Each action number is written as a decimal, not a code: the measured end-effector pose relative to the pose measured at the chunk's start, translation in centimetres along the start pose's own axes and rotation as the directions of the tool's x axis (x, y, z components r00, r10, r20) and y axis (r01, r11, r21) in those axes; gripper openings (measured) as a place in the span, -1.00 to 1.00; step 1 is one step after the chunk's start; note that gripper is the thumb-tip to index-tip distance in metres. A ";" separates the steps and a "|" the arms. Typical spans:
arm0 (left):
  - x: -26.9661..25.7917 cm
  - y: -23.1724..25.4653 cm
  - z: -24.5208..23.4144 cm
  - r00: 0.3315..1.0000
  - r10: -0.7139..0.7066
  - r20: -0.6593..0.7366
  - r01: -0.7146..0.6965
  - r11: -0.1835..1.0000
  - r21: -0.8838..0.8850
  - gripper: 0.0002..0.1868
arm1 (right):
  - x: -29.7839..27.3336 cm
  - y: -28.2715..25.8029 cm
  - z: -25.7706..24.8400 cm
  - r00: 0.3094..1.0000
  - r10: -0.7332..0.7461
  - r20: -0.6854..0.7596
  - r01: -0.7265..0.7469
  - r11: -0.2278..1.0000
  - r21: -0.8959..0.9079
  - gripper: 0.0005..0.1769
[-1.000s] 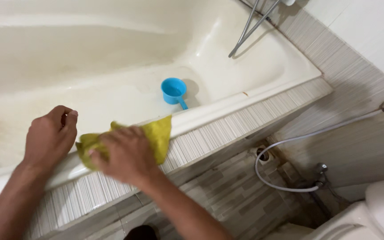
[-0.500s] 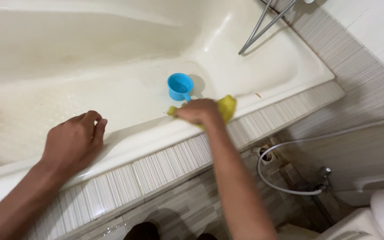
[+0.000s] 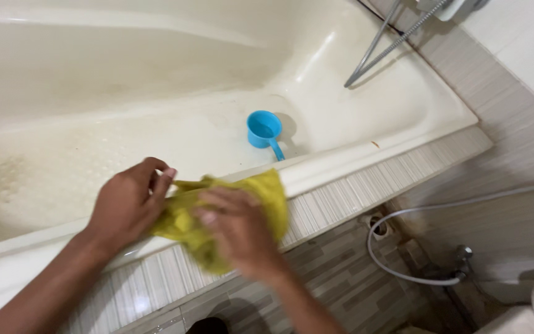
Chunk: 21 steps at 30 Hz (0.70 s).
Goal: The person wipes the rim and tiled ledge of a white bathtub using a yellow cloth. They move along the length of the tub, scrubbing the surface repeatedly with both hands.
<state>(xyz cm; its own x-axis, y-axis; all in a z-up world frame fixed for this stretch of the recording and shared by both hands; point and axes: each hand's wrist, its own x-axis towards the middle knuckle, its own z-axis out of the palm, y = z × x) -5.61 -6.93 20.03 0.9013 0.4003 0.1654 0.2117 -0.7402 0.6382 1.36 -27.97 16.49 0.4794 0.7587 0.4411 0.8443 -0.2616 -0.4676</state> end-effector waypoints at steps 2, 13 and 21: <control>0.0 0.0 0.3 0.999 0.044 -0.014 -0.044 0.999 -0.001 -0.66 | 0.5 4.7 -2.7 0.990 0.139 -0.034 -0.141 0.986 -0.088 -0.75; 1.4 -0.1 1.6 0.998 0.038 0.051 -0.041 0.997 0.058 -0.69 | 8.9 14.6 -6.5 0.513 0.716 0.473 -0.363 0.680 -0.637 -0.27; 1.3 -0.5 1.4 0.993 0.092 -0.077 -0.099 0.991 -0.092 -0.77 | 5.3 -3.6 3.3 0.880 0.026 0.474 0.146 0.935 -0.323 -0.64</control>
<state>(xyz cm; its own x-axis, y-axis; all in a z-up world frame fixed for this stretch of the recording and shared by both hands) -3.99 -6.83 18.88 0.8850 0.3715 0.2808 0.0859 -0.7229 0.6856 0.05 -21.00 18.03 0.3308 0.9436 0.0131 0.9368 -0.3267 -0.1255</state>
